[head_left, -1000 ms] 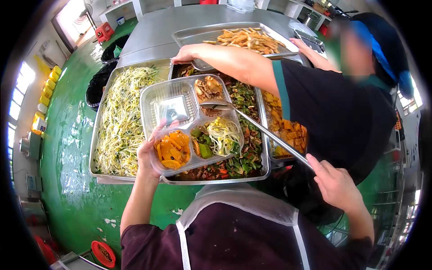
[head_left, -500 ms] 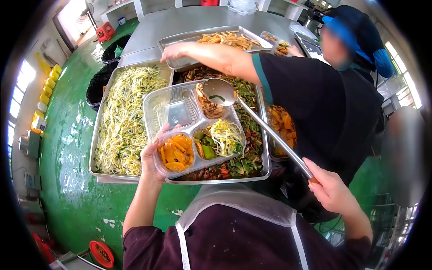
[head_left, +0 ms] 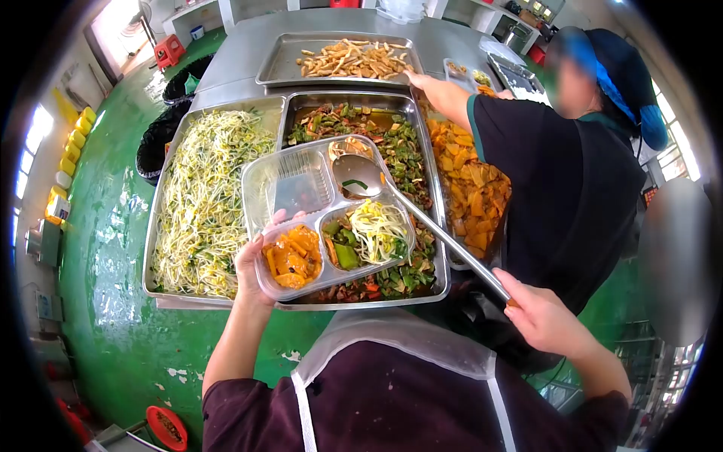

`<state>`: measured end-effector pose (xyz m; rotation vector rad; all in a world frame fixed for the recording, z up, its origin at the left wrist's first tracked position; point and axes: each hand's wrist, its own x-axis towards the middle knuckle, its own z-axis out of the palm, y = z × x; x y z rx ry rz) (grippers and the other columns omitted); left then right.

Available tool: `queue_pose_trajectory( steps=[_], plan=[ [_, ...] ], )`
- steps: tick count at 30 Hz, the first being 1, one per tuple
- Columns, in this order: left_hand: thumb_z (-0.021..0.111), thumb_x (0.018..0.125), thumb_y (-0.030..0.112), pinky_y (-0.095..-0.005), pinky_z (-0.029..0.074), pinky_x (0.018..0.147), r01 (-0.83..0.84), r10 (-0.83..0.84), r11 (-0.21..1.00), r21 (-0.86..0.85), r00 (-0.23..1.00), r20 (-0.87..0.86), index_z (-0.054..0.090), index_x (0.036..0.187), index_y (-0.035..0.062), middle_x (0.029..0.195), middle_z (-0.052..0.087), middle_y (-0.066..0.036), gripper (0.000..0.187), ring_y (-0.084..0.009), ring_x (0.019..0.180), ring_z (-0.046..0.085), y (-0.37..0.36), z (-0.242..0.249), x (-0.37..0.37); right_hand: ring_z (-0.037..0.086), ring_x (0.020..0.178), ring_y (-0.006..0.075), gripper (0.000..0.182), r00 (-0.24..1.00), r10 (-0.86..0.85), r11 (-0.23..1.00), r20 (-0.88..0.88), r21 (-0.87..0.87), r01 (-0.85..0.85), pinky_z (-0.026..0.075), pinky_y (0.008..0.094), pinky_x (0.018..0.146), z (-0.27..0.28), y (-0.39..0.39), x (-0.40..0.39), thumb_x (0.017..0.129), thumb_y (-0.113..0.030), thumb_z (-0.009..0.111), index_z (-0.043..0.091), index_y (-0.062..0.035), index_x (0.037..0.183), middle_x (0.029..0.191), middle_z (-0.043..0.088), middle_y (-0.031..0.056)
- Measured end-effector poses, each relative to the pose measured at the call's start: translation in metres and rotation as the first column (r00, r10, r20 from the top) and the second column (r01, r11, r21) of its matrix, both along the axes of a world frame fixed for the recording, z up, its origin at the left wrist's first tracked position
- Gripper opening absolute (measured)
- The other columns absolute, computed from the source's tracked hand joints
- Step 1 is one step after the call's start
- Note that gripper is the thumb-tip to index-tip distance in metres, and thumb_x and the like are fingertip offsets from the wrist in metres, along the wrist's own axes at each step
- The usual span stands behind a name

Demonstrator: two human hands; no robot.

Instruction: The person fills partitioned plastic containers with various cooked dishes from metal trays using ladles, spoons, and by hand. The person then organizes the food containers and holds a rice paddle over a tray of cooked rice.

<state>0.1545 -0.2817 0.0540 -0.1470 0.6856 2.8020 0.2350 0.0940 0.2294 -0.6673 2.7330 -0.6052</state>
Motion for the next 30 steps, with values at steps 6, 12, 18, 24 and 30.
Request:
queue_pose_trajectory(
  steps=[6, 12, 18, 24, 30],
  plan=[
    [0.066, 0.068, 0.027, -0.0520, 0.033, 0.104, -0.013, 0.010, 0.998, 0.062, 0.999, 0.047, 0.032, 0.135, 0.0023, 0.139, 0.037, -0.022, 0.079, -0.0378, 0.125, 0.041, 0.005, -0.005, 0.005, 0.057, 0.064, 0.0307, 0.057, 0.976, 0.024, 0.982, -0.216, 0.191, 0.018, 0.048, 0.0380, 0.054, -0.031, 0.003, 0.005, 0.081, -0.003, 0.057, 0.037, -0.0004, 0.135, 0.081, 0.053, 0.0130],
    [0.066, 0.068, 0.026, -0.0526, 0.033, 0.104, -0.039, 0.037, 0.998, 0.046, 0.998, 0.046, 0.034, 0.134, 0.0018, 0.138, 0.038, -0.022, 0.077, -0.0377, 0.125, 0.041, 0.008, -0.005, 0.004, 0.057, 0.063, 0.0301, 0.057, 0.975, 0.016, 0.991, -0.222, 0.133, 0.014, 0.048, 0.0380, 0.054, -0.045, 0.006, 0.002, 0.081, -0.003, 0.058, 0.038, -0.0001, 0.134, 0.080, 0.052, 0.0135],
    [0.067, 0.069, 0.032, -0.0505, 0.033, 0.105, -0.056, 0.055, 0.997, -0.052, 0.998, -0.025, 0.027, 0.138, -0.0001, 0.138, 0.037, -0.023, 0.086, -0.0380, 0.125, 0.040, 0.009, 0.000, -0.001, 0.059, 0.073, 0.0332, 0.056, 0.997, -0.068, 0.994, -0.035, -0.091, 0.065, 0.048, 0.0387, 0.065, -0.020, 0.010, 0.002, 0.083, -0.001, 0.054, 0.035, 0.0009, 0.136, 0.090, 0.058, 0.0175],
    [0.067, 0.069, 0.033, -0.0499, 0.031, 0.106, -0.045, 0.039, 0.996, -0.081, 0.997, -0.072, 0.024, 0.140, -0.0002, 0.141, 0.033, -0.023, 0.089, -0.0376, 0.127, 0.038, 0.015, 0.010, -0.008, 0.059, 0.076, 0.0374, 0.057, 0.959, -0.138, 0.983, 0.246, -0.087, 0.163, 0.047, 0.0410, 0.069, 0.007, 0.009, -0.003, 0.084, -0.003, 0.054, 0.033, 0.0004, 0.136, 0.091, 0.059, 0.0218],
    [0.067, 0.068, 0.031, -0.0510, 0.031, 0.105, -0.050, 0.049, 0.998, -0.025, 0.998, -0.041, 0.028, 0.138, 0.0019, 0.141, 0.034, -0.023, 0.085, -0.0369, 0.127, 0.038, 0.020, 0.002, -0.012, 0.058, 0.074, 0.0389, 0.057, 0.996, -0.071, 0.986, 0.045, -0.149, 0.077, 0.047, 0.0405, 0.066, -0.026, 0.017, -0.009, 0.084, -0.005, 0.055, 0.033, -0.0002, 0.136, 0.085, 0.058, 0.0222]
  ],
)
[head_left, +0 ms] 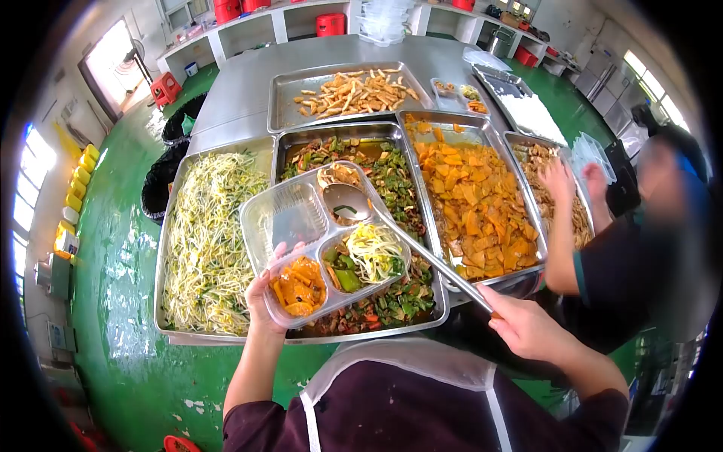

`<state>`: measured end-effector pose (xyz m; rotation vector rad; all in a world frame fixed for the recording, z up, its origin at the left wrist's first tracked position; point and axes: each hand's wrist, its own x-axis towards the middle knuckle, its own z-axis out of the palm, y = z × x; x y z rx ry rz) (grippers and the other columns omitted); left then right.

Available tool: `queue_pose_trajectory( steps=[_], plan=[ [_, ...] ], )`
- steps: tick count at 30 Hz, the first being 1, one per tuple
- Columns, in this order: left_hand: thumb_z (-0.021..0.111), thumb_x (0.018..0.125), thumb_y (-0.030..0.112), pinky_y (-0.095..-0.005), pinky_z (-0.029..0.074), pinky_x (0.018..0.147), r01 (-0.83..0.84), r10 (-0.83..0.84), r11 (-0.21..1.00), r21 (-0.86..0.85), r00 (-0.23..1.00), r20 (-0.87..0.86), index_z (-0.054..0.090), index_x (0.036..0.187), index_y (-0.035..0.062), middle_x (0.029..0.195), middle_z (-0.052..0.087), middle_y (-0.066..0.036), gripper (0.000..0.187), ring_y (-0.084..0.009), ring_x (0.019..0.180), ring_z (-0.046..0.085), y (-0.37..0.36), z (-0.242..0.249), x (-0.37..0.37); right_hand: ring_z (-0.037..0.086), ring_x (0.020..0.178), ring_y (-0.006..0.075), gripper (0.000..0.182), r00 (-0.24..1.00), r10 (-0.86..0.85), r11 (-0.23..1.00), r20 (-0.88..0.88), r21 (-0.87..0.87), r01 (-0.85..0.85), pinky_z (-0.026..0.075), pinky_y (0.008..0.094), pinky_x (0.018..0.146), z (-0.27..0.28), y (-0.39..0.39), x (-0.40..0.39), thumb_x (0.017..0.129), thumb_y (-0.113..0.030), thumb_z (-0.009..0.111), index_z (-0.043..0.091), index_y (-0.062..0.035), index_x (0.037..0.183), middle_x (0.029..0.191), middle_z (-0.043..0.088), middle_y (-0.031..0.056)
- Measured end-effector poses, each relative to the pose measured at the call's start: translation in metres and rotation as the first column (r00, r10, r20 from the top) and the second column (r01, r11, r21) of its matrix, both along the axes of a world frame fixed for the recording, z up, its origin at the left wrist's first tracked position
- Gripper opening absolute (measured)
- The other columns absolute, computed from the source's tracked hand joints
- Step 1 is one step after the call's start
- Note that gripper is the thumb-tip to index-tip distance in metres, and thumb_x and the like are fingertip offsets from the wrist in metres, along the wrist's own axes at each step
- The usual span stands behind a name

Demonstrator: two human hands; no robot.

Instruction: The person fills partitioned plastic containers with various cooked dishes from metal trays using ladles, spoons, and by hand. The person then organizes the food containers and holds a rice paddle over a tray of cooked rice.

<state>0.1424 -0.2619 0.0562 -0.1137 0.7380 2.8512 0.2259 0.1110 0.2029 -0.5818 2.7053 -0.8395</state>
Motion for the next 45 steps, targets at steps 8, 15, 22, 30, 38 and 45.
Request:
queue_pose_trajectory(
  steps=[8, 15, 22, 30, 38, 45],
  plan=[
    [0.069, 0.068, 0.030, -0.0509, 0.032, 0.106, -0.071, 0.071, 0.996, -0.048, 0.997, -0.005, 0.023, 0.139, 0.0017, 0.140, 0.034, -0.022, 0.089, -0.0366, 0.127, 0.038, -0.006, 0.009, -0.024, 0.043, 0.050, 0.0040, 0.054, 0.854, -0.170, 0.798, 0.491, -0.440, 0.412, 0.038, 0.0183, 0.043, 0.010, -0.008, -0.045, 0.090, -0.001, 0.043, 0.028, -0.0056, 0.142, 0.071, 0.046, -0.0007],
    [0.061, 0.076, 0.032, -0.0514, 0.037, 0.102, -0.156, 0.155, 0.987, -0.034, 0.988, -0.019, 0.028, 0.140, 0.0033, 0.133, 0.044, -0.020, 0.077, -0.0366, 0.119, 0.046, -0.015, 0.000, -0.050, 0.043, 0.046, 0.0073, 0.050, 0.857, -0.420, 0.770, 0.298, -0.383, 0.511, 0.037, 0.0228, 0.038, 0.009, -0.005, -0.190, 0.088, -0.002, 0.043, 0.035, -0.0043, 0.137, 0.069, 0.047, 0.0011],
    [0.064, 0.073, 0.033, -0.0512, 0.037, 0.102, -0.242, 0.241, 0.969, -0.046, 0.970, -0.015, 0.031, 0.136, 0.0009, 0.132, 0.045, -0.020, 0.078, -0.0355, 0.120, 0.046, 0.010, 0.010, -0.071, 0.051, 0.044, 0.0212, 0.031, 0.845, -0.528, 0.841, 0.085, -0.081, 0.534, 0.041, 0.0334, 0.039, -0.073, 0.066, -0.370, 0.084, -0.007, 0.043, 0.047, -0.0002, 0.114, 0.060, 0.051, 0.0119],
    [0.049, 0.084, 0.038, -0.0501, 0.040, 0.099, -0.446, 0.453, 0.885, -0.136, 0.891, 0.030, 0.041, 0.131, 0.0002, 0.125, 0.052, -0.018, 0.061, -0.0344, 0.115, 0.051, 0.068, -0.007, -0.071, 0.065, 0.065, 0.0357, 0.026, 0.856, -0.507, 0.852, -0.099, 0.094, 0.515, 0.052, 0.0446, 0.061, -0.116, 0.089, -0.509, 0.083, -0.006, 0.041, 0.052, 0.0047, 0.104, 0.091, 0.064, 0.0251],
    [0.049, 0.084, 0.036, -0.0529, 0.042, 0.096, -0.523, 0.542, 0.835, -0.168, 0.835, 0.091, 0.058, 0.098, 0.0042, 0.120, 0.054, -0.020, 0.036, -0.0368, 0.113, 0.052, 0.128, 0.007, -0.063, 0.059, 0.049, 0.0266, 0.015, 0.896, -0.403, 0.912, 0.185, 0.000, 0.410, 0.047, 0.0361, 0.043, -0.166, 0.108, -0.611, 0.084, -0.005, 0.045, 0.056, 0.0043, 0.081, 0.068, 0.061, 0.0183],
    [0.054, 0.082, 0.031, -0.0537, 0.040, 0.098, -0.519, 0.529, 0.847, -0.117, 0.845, 0.079, 0.057, 0.101, 0.0057, 0.121, 0.054, -0.019, 0.032, -0.0363, 0.115, 0.051, 0.138, 0.004, -0.080, 0.039, 0.044, 0.0063, 0.020, 0.420, 0.123, 0.459, 0.899, -0.427, 0.779, 0.037, 0.0186, 0.037, -0.150, 0.121, -0.595, 0.092, -0.009, 0.042, 0.042, -0.0042, 0.072, 0.057, 0.041, -0.0004]
  ],
)
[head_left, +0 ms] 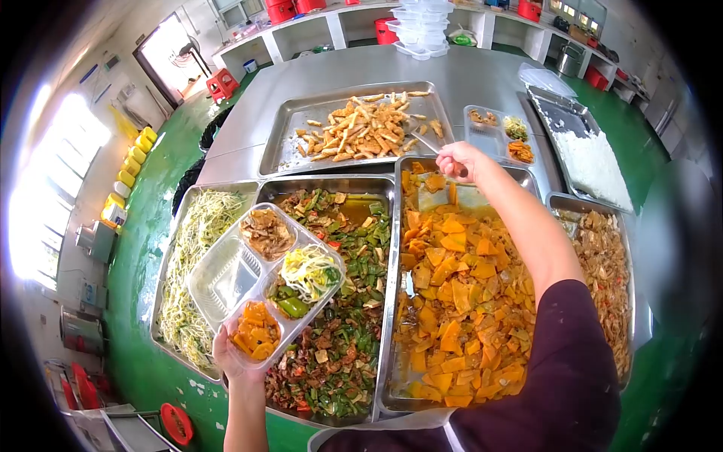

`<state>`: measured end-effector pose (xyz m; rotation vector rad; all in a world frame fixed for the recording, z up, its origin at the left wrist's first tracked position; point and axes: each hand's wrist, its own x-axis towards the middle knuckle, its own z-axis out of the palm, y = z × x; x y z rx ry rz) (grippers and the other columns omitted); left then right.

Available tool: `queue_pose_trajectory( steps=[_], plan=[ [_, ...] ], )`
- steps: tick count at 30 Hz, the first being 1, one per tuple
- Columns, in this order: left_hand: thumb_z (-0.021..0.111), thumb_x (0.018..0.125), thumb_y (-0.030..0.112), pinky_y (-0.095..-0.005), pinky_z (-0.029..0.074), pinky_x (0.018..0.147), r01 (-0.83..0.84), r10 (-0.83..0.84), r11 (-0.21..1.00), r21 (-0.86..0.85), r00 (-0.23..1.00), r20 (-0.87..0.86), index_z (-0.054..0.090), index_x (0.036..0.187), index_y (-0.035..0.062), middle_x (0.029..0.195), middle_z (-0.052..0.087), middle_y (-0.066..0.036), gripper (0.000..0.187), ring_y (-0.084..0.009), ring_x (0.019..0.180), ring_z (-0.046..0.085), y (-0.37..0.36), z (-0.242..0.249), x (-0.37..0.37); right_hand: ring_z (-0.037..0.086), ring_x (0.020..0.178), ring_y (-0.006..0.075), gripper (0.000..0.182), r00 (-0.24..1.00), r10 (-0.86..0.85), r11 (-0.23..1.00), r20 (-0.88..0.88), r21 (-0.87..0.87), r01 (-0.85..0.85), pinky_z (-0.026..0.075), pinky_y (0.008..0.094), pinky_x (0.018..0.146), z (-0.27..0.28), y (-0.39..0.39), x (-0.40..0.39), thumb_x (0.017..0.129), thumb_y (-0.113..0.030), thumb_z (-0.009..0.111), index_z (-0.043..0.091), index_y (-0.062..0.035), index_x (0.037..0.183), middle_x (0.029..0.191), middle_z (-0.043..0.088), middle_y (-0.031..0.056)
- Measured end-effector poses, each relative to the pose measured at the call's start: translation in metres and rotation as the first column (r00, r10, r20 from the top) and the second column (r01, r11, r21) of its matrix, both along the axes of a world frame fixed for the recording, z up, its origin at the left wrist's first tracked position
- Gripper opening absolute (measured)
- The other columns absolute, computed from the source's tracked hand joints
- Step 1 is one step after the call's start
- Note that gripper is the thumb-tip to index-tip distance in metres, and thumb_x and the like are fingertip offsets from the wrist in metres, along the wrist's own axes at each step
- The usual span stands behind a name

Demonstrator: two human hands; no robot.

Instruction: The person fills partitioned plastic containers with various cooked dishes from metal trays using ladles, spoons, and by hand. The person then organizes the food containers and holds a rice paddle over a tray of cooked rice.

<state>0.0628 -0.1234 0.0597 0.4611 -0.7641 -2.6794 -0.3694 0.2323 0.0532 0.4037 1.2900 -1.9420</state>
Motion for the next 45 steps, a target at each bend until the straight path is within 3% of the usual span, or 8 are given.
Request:
queue_pose_trajectory(
  steps=[4, 8, 13, 17, 20, 24, 38, 45],
  plan=[
    [0.054, 0.082, 0.030, -0.0536, 0.039, 0.099, 0.007, -0.006, 1.000, 0.007, 0.998, -0.066, 0.046, 0.124, 0.0050, 0.125, 0.051, -0.018, 0.049, -0.0358, 0.117, 0.049, 0.010, -0.004, -0.026, 0.039, 0.045, 0.0048, 0.021, 0.993, 0.057, 0.978, 0.104, -0.204, -0.035, 0.037, 0.0173, 0.039, -0.005, 0.003, 0.001, 0.094, -0.013, 0.040, 0.042, -0.0052, 0.075, 0.059, 0.041, -0.0013],
    [0.054, 0.082, 0.029, -0.0534, 0.038, 0.099, 0.008, -0.005, 0.999, 0.043, 0.998, -0.062, 0.040, 0.131, 0.0058, 0.125, 0.051, -0.018, 0.056, -0.0357, 0.117, 0.049, 0.020, -0.003, -0.044, 0.043, 0.043, 0.0116, 0.022, 0.879, 0.271, 0.793, -0.392, 0.608, 0.027, 0.038, 0.0245, 0.036, -0.004, -0.022, 0.004, 0.090, -0.008, 0.040, 0.043, -0.0018, 0.070, 0.056, 0.045, 0.0055],
    [0.055, 0.081, 0.029, -0.0534, 0.038, 0.099, 0.024, -0.021, 0.998, 0.062, 0.999, -0.050, 0.041, 0.130, 0.0054, 0.124, 0.052, -0.018, 0.056, -0.0357, 0.116, 0.049, 0.027, 0.002, -0.056, 0.043, 0.042, 0.0109, 0.020, 0.946, 0.175, 0.942, -0.272, 0.325, -0.081, 0.037, 0.0232, 0.035, -0.022, -0.040, -0.028, 0.090, -0.006, 0.040, 0.043, -0.0013, 0.071, 0.055, 0.044, 0.0050],
    [0.056, 0.081, 0.029, -0.0543, 0.039, 0.099, 0.016, -0.015, 0.999, 0.042, 1.000, -0.024, 0.040, 0.131, 0.0064, 0.124, 0.052, -0.017, 0.057, -0.0359, 0.116, 0.049, 0.025, 0.003, -0.063, 0.041, 0.050, 0.0043, 0.012, 1.000, 0.024, 0.963, 0.020, -0.267, -0.018, 0.037, 0.0144, 0.039, -0.025, -0.023, -0.032, 0.094, -0.009, 0.041, 0.040, -0.0046, 0.083, 0.066, 0.043, 0.0004],
    [0.059, 0.078, 0.030, -0.0562, 0.039, 0.098, 0.029, -0.028, 0.998, 0.051, 0.999, -0.031, 0.039, 0.132, 0.0077, 0.125, 0.051, -0.017, 0.062, -0.0365, 0.116, 0.049, 0.026, 0.006, -0.076, 0.041, 0.051, 0.0045, 0.011, 0.999, 0.026, 0.961, -0.040, -0.275, -0.036, 0.037, 0.0152, 0.040, -0.017, -0.022, -0.021, 0.093, -0.008, 0.041, 0.040, -0.0064, 0.083, 0.069, 0.044, 0.0011],
    [0.062, 0.077, 0.029, -0.0565, 0.040, 0.097, 0.054, -0.052, 0.998, 0.037, 0.998, -0.033, 0.041, 0.130, 0.0070, 0.125, 0.052, -0.016, 0.061, -0.0364, 0.115, 0.050, 0.021, 0.003, -0.090, 0.041, 0.048, 0.0060, 0.017, 0.981, 0.068, 0.996, -0.180, 0.074, -0.055, 0.037, 0.0170, 0.039, -0.014, -0.042, -0.029, 0.093, -0.010, 0.043, 0.041, -0.0056, 0.076, 0.062, 0.043, 0.0004],
    [0.059, 0.077, 0.028, -0.0573, 0.039, 0.097, 0.086, -0.086, 0.996, 0.005, 0.993, -0.076, 0.038, 0.130, 0.0083, 0.124, 0.051, -0.017, 0.060, -0.0370, 0.114, 0.050, 0.018, 0.001, -0.114, 0.040, 0.052, 0.0031, 0.008, 0.998, 0.068, 0.953, -0.006, -0.295, -0.067, 0.035, 0.0135, 0.037, 0.023, -0.028, 0.024, 0.094, -0.007, 0.042, 0.035, -0.0061, 0.090, 0.070, 0.043, 0.0013],
    [0.059, 0.074, 0.028, -0.0574, 0.036, 0.099, 0.041, -0.041, 0.999, 0.004, 0.998, -0.050, 0.022, 0.142, 0.0088, 0.133, 0.043, -0.018, 0.079, -0.0366, 0.120, 0.046, 0.015, -0.011, -0.114, 0.041, 0.049, 0.0027, 0.051, 0.945, 0.213, 0.954, -0.247, -0.156, -0.255, 0.034, 0.0148, 0.032, 0.101, 0.018, 0.149, 0.093, -0.003, 0.041, 0.021, -0.0027, 0.140, 0.072, 0.047, 0.0026]
  ],
)
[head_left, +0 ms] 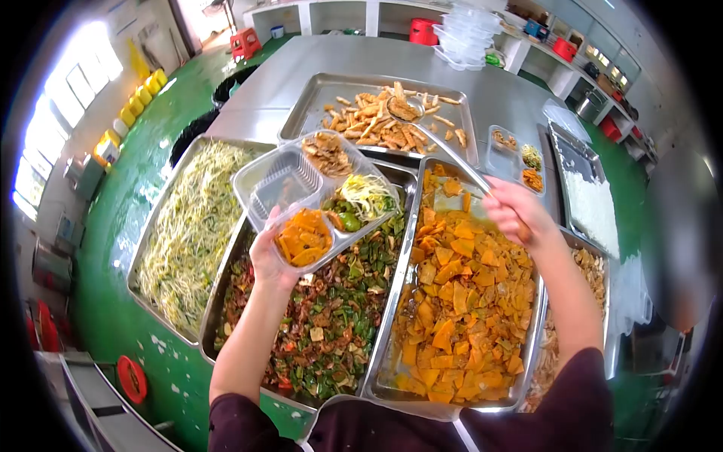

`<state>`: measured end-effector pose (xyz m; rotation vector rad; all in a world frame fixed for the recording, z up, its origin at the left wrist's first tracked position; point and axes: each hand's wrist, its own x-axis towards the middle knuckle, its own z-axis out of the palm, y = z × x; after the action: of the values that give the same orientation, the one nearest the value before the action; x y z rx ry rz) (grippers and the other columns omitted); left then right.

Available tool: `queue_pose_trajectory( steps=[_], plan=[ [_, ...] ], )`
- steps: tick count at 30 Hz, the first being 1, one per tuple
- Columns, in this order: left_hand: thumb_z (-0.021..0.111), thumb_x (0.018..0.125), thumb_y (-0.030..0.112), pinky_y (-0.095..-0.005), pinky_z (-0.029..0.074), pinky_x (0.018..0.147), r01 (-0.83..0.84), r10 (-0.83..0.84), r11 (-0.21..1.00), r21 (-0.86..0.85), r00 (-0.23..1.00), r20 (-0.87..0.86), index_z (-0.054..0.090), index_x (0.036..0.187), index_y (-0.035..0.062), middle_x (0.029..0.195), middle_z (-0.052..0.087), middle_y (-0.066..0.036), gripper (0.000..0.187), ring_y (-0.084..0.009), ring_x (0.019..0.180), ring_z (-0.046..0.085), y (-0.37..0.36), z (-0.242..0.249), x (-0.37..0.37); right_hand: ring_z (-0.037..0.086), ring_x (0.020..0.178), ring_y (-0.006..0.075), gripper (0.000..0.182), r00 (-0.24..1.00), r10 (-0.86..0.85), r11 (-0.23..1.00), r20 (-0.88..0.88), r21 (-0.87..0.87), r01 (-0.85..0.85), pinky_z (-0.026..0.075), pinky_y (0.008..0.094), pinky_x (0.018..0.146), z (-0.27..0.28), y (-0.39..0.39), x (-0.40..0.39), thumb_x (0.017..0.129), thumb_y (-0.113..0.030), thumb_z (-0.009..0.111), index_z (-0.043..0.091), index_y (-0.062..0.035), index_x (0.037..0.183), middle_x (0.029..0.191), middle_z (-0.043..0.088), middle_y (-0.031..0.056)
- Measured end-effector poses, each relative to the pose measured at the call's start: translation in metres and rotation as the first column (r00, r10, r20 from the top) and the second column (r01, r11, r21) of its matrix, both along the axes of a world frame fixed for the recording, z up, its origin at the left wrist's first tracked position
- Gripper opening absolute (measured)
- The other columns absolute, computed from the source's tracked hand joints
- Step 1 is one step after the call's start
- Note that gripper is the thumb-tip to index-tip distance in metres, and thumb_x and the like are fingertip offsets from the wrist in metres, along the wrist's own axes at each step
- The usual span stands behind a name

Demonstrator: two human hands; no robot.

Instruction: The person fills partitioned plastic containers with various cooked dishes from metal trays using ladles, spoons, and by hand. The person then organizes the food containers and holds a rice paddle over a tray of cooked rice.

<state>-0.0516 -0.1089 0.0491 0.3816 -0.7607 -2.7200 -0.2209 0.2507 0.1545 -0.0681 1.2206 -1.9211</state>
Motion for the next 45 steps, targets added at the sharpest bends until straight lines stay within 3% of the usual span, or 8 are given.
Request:
queue_pose_trajectory(
  steps=[8, 15, 18, 20, 26, 33, 42, 45],
  plan=[
    [0.061, 0.073, 0.023, -0.0525, 0.038, 0.100, 0.082, -0.085, 0.995, 0.056, 0.995, 0.053, 0.017, 0.142, 0.0050, 0.131, 0.045, -0.020, 0.084, -0.0359, 0.117, 0.048, 0.005, -0.004, 0.009, 0.038, 0.047, 0.0022, 0.056, 0.989, 0.105, 0.989, 0.107, 0.097, -0.116, 0.032, 0.0142, 0.033, 0.037, 0.014, 0.095, 0.091, -0.004, 0.046, 0.025, -0.0060, 0.143, 0.072, 0.048, 0.0001],
    [0.064, 0.072, 0.030, -0.0584, 0.035, 0.099, 0.146, -0.151, 0.988, 0.046, 0.979, 0.135, 0.035, 0.136, 0.0073, 0.130, 0.047, -0.017, 0.074, -0.0360, 0.118, 0.047, 0.006, -0.006, 0.009, 0.036, 0.048, 0.0023, 0.058, 0.963, 0.250, 0.813, -0.100, 0.563, -0.152, 0.032, 0.0149, 0.040, 0.043, 0.013, 0.127, 0.091, -0.002, 0.044, 0.026, -0.0150, 0.145, 0.074, 0.045, -0.0011],
    [0.064, 0.072, 0.030, -0.0584, 0.035, 0.099, 0.156, -0.164, 0.985, 0.071, 0.979, 0.121, 0.035, 0.136, 0.0068, 0.130, 0.047, -0.018, 0.074, -0.0361, 0.118, 0.048, 0.003, -0.009, 0.008, 0.053, 0.056, 0.0180, 0.058, 0.434, 0.644, 0.630, -0.630, 0.759, 0.165, 0.045, 0.0287, 0.049, 0.019, 0.026, 0.126, 0.090, -0.004, 0.045, 0.028, -0.0148, 0.144, 0.079, 0.053, 0.0083],
    [0.064, 0.072, 0.030, -0.0584, 0.036, 0.099, 0.167, -0.174, 0.983, 0.077, 0.979, 0.106, 0.035, 0.136, 0.0062, 0.130, 0.047, -0.018, 0.074, -0.0361, 0.118, 0.048, 0.003, -0.008, 0.008, 0.060, 0.068, 0.0337, 0.058, 0.136, 0.760, 0.558, -0.636, 0.745, 0.367, 0.050, 0.0401, 0.061, 0.020, 0.025, 0.136, 0.087, -0.005, 0.048, 0.030, -0.0101, 0.142, 0.086, 0.056, 0.0180],
    [0.059, 0.076, 0.023, -0.0544, 0.036, 0.101, 0.214, -0.219, 0.973, 0.082, 0.974, 0.054, 0.022, 0.140, 0.0037, 0.132, 0.046, -0.020, 0.076, -0.0360, 0.118, 0.048, 0.002, -0.001, 0.011, 0.056, 0.059, 0.0275, 0.064, -0.009, 0.902, 0.327, -0.432, 0.669, 0.667, 0.049, 0.0372, 0.052, 0.029, 0.024, 0.147, 0.078, -0.001, 0.052, 0.034, -0.0062, 0.139, 0.081, 0.049, 0.0124],
    [0.058, 0.077, 0.021, -0.0543, 0.037, 0.101, 0.221, -0.229, 0.969, 0.108, 0.971, 0.074, 0.021, 0.141, 0.0037, 0.132, 0.045, -0.021, 0.076, -0.0366, 0.119, 0.048, 0.005, 0.004, 0.013, 0.053, 0.061, 0.0166, 0.061, -0.315, 0.932, 0.364, -0.182, 0.446, 0.818, 0.046, 0.0278, 0.047, 0.041, 0.022, 0.137, 0.075, 0.000, 0.052, 0.046, -0.0117, 0.134, 0.076, 0.042, 0.0046],
    [0.058, 0.075, 0.021, -0.0545, 0.038, 0.100, 0.203, -0.210, 0.972, 0.115, 0.976, 0.057, 0.023, 0.140, 0.0019, 0.133, 0.044, -0.021, 0.076, -0.0362, 0.119, 0.047, 0.006, 0.002, 0.018, 0.054, 0.061, 0.0186, 0.063, -0.161, 0.943, 0.303, -0.292, 0.546, 0.781, 0.047, 0.0308, 0.050, 0.040, 0.038, 0.147, 0.074, 0.001, 0.055, 0.044, -0.0121, 0.135, 0.078, 0.043, 0.0062],
    [0.059, 0.074, 0.023, -0.0545, 0.038, 0.100, 0.173, -0.183, 0.978, 0.120, 0.980, 0.081, 0.026, 0.139, 0.0019, 0.131, 0.045, -0.021, 0.076, -0.0361, 0.118, 0.048, 0.010, 0.006, 0.020, 0.058, 0.069, 0.0257, 0.062, 0.043, 0.890, 0.320, -0.455, 0.687, 0.652, 0.050, 0.0352, 0.060, 0.046, 0.031, 0.156, 0.077, 0.000, 0.055, 0.041, -0.0093, 0.137, 0.088, 0.053, 0.0110]
  ],
)
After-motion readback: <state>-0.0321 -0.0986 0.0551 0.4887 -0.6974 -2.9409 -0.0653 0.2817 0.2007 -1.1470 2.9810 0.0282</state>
